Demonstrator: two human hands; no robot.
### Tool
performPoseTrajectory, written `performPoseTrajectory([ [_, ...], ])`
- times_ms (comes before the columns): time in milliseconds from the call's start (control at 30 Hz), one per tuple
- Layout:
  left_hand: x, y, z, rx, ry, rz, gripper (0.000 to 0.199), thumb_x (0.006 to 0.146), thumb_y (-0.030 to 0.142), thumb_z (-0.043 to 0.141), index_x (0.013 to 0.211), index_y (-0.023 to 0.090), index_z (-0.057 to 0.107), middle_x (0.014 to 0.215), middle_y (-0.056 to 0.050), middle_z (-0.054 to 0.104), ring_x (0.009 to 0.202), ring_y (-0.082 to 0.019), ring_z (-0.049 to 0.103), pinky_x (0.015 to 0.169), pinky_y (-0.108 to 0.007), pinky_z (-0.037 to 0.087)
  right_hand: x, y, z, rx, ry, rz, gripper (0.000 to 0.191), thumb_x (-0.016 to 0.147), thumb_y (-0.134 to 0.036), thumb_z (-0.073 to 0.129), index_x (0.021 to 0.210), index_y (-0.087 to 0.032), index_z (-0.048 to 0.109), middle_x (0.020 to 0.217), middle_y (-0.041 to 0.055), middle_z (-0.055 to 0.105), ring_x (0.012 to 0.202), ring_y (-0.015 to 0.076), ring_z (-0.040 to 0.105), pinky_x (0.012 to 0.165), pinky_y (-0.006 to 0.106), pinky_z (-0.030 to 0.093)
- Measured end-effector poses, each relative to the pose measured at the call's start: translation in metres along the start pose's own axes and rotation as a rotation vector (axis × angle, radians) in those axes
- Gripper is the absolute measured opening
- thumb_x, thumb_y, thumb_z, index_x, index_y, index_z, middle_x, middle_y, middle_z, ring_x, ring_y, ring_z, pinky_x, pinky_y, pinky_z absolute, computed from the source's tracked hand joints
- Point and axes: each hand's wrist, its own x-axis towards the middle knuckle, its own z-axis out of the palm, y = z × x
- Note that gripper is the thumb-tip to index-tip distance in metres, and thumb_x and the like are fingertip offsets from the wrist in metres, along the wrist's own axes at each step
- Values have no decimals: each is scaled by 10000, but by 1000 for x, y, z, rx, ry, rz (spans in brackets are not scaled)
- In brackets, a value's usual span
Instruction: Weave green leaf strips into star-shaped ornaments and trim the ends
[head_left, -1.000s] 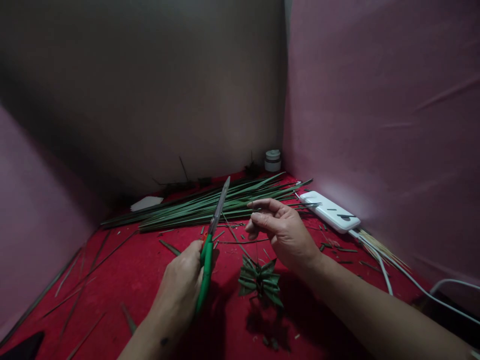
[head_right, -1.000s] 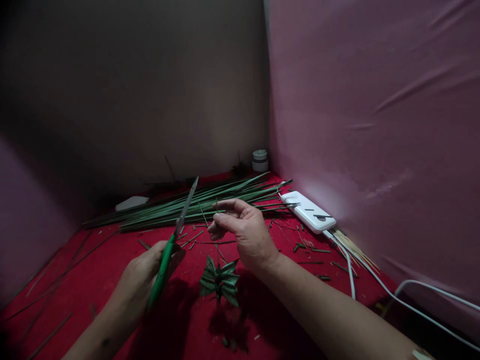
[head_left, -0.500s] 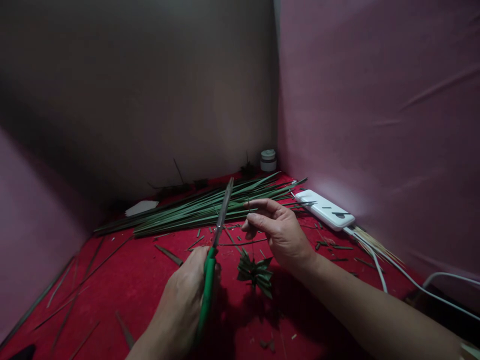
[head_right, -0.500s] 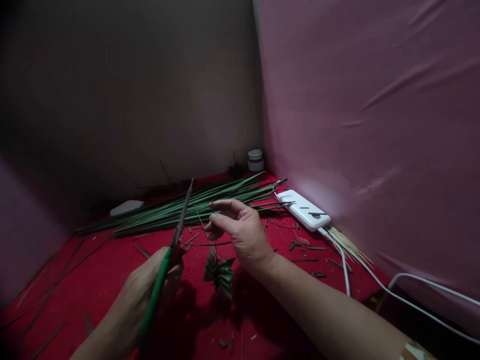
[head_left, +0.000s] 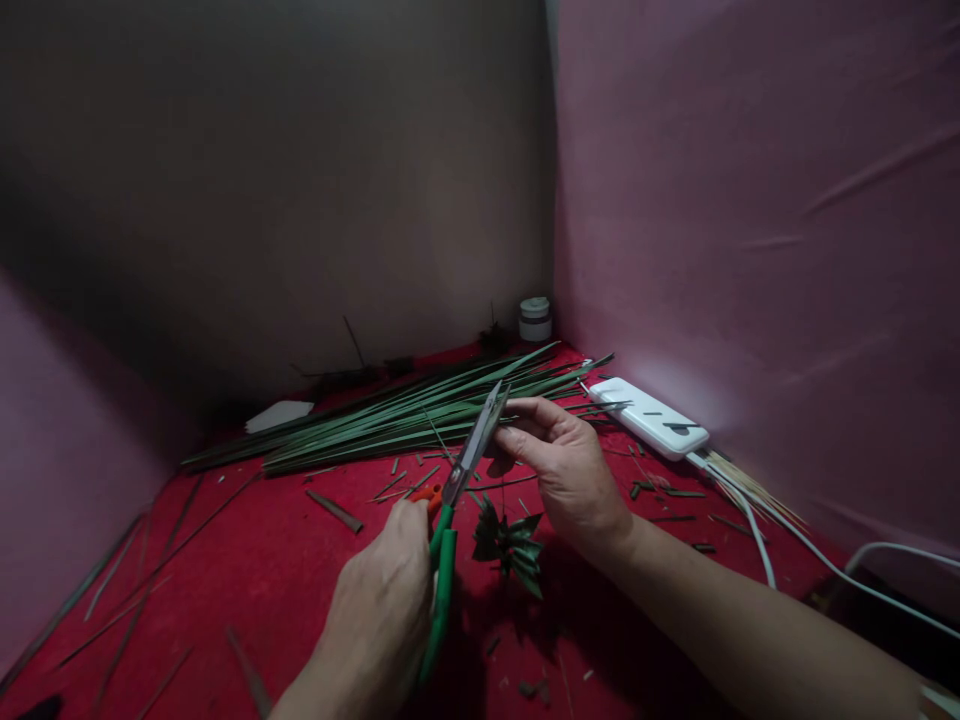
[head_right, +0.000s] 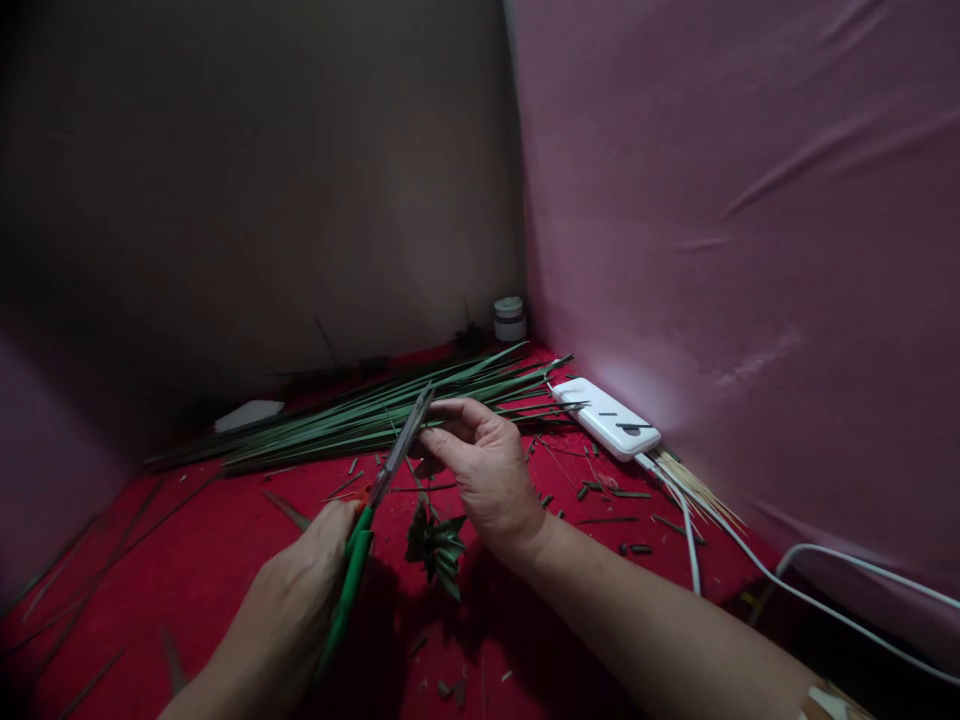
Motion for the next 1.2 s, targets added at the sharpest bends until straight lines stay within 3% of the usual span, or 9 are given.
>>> performPoseTrajectory([
  [267,1,0,4,36,-37,9,167,786,160,323,820,215,477,747,-63,567,717,-210,611,682,-316,478,0,0,0,-15,-4,1,165,708,-193,688,863,-169,637,689,-19,675,494,82,601,510,211,511],
  [500,0,1,2,29,-118,-14,205,818,212,268,836,208,472,753,-70,558,630,-211,579,622,-333,463,0,3,1,-18,3,1,184,707,-193,685,882,-165,635,714,-10,675,532,82,601,524,213,513],
  [1000,-1,0,3,9,-98,6,192,801,145,349,845,211,524,777,-56,585,694,-187,604,674,-284,467,-1,8,-1,-35,5,-10,175,715,-204,678,878,-175,620,666,-29,661,575,77,607,577,209,509],
  [1200,0,0,2,0,-96,3,181,795,142,365,818,217,529,748,-46,580,634,-174,589,630,-269,458,-1,9,-1,-63,9,-6,176,722,-218,669,884,-177,612,671,-25,658,574,86,604,586,228,510],
])
